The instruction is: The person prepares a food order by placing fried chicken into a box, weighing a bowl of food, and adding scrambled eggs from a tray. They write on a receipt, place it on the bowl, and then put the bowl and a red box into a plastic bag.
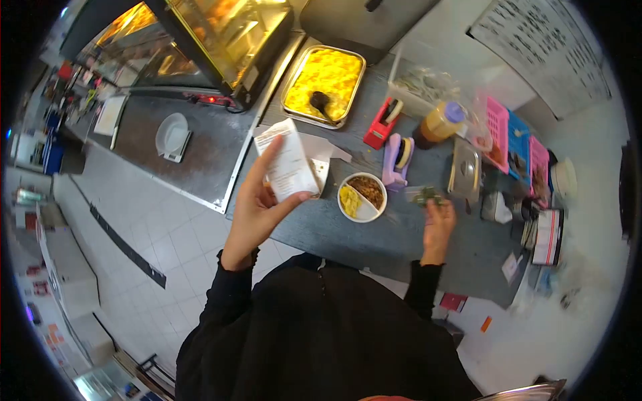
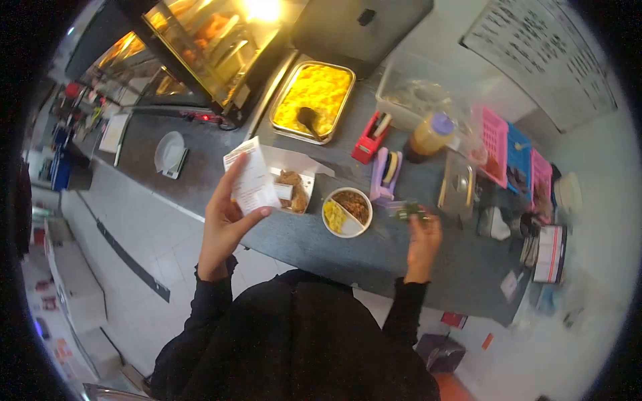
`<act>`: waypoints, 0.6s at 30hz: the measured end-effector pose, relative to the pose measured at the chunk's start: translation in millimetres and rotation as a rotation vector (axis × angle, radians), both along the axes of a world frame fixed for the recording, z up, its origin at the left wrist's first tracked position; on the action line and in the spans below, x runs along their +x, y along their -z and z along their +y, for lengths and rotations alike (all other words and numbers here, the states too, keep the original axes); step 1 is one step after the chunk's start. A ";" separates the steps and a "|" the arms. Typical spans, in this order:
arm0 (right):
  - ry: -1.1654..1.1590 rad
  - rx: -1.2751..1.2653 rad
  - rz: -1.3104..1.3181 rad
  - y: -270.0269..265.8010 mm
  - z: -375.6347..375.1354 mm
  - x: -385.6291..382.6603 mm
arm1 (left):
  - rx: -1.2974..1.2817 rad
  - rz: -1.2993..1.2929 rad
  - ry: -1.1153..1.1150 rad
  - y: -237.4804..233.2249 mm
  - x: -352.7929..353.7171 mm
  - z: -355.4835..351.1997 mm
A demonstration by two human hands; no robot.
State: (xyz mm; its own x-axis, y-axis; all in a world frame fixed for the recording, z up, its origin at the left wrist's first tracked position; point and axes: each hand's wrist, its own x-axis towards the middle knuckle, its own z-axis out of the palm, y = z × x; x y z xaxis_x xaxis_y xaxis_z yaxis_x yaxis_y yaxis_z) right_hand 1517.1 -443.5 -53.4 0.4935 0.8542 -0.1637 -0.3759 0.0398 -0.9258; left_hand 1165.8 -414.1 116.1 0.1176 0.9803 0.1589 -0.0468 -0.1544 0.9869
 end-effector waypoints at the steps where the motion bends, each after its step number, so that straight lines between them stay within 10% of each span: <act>1: -0.005 0.010 0.014 -0.8 -11.0 -30.0 | -0.089 -0.061 -0.007 -2.1 0.3 -1.9; 18: -0.010 -0.073 -1.448 53.8 -37.1 -126.8 | -0.296 0.185 0.280 87.9 13.2 -38.6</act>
State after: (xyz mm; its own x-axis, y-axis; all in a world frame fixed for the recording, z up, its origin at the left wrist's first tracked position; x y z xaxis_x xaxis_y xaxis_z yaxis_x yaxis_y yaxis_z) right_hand 1390.3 -480.6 -107.1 0.2553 0.8701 0.4217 0.8733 -0.0203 -0.4868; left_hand 1179.0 -452.7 28.2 0.3846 0.9068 -0.1724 0.1354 0.1293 0.9823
